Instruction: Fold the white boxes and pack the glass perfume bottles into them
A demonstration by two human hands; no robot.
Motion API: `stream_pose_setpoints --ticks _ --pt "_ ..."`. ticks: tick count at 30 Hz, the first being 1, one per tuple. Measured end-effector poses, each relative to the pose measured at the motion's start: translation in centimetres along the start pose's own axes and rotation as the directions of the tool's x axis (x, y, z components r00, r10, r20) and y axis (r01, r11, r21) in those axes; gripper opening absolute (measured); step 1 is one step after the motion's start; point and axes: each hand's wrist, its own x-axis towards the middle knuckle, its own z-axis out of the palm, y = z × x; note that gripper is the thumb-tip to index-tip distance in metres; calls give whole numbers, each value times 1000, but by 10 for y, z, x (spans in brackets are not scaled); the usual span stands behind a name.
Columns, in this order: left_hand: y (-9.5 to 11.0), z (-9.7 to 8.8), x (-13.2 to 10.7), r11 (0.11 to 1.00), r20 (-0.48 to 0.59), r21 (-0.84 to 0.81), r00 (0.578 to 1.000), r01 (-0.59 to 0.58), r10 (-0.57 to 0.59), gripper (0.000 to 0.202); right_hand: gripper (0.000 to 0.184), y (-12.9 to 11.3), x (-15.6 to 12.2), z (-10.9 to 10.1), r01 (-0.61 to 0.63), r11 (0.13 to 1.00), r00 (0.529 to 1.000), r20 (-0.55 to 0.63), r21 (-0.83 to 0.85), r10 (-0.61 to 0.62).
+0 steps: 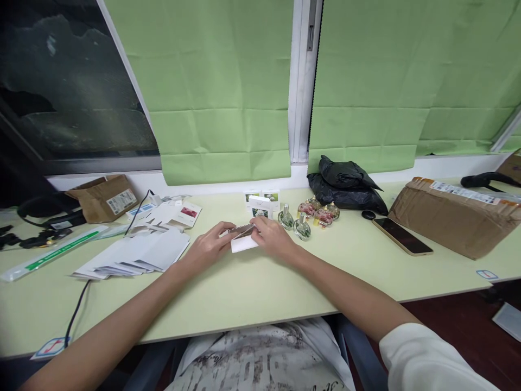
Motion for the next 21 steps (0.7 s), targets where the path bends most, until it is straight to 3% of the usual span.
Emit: stream_pose_setpoints --ticks 6,14,21 --pt "-3 2 1 998 49 -60 999 19 -16 43 28 0 0 -5 136 991 991 21 -16 -135" --pt "-2 -5 4 968 36 -249 999 -22 32 66 28 -3 0 -9 177 983 981 77 41 -180" --pt "-8 -1 3 978 -4 -210 1000 3 -4 53 34 -6 -2 -14 218 971 964 134 96 -229"
